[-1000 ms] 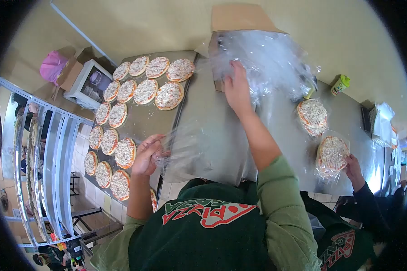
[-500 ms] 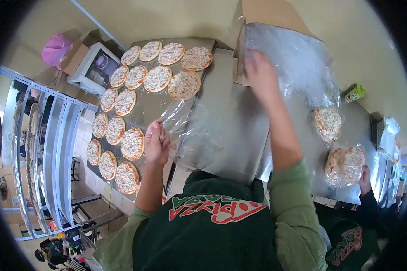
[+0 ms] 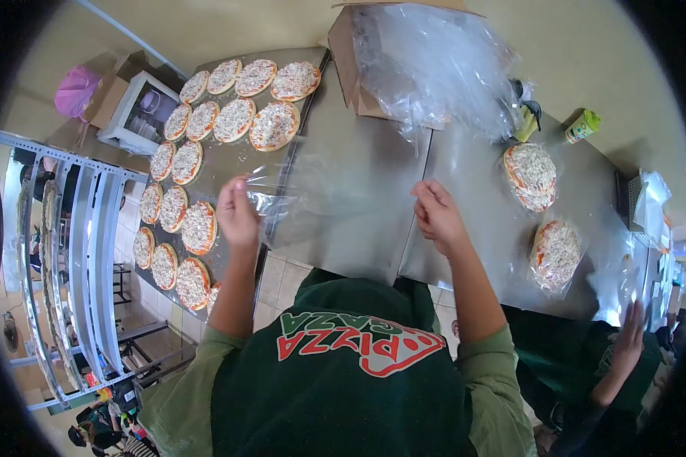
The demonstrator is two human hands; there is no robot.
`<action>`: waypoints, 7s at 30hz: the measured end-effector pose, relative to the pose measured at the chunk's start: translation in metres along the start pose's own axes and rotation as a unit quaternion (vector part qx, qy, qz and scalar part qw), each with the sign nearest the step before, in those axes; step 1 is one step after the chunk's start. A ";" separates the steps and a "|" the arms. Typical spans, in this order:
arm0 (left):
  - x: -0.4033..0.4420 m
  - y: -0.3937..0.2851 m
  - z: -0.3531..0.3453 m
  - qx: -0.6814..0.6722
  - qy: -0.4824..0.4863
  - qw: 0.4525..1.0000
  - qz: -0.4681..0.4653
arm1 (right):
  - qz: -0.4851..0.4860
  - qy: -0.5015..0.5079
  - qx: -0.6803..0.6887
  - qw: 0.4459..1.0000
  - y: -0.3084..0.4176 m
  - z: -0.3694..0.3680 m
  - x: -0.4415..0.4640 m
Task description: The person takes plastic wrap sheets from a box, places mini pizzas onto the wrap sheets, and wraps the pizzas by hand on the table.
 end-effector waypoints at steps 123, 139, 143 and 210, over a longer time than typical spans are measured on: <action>-0.027 0.169 -0.029 -0.485 0.170 0.766 0.386 | 0.070 -0.402 -0.624 0.667 -0.116 0.127 -0.052; -0.105 0.192 -0.135 0.014 0.358 0.848 0.391 | 0.270 -0.219 -0.523 0.778 -0.097 0.004 -0.051; -0.042 0.166 -0.108 0.340 0.328 0.879 -0.061 | 0.361 0.003 -0.576 0.734 -0.134 -0.095 -0.003; -0.147 0.149 -0.155 0.011 0.269 0.816 0.512 | 0.068 -0.105 0.344 0.931 -0.139 0.092 -0.011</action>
Point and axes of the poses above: each hand's wrist, its own x-axis towards the middle knuckle, its own z-axis out of the back of the hand, y = z × x, the point moved 5 cm from there along x, towards the middle knuckle, and after that the axes turned 5 degrees about -y, right-handed, at the moved point
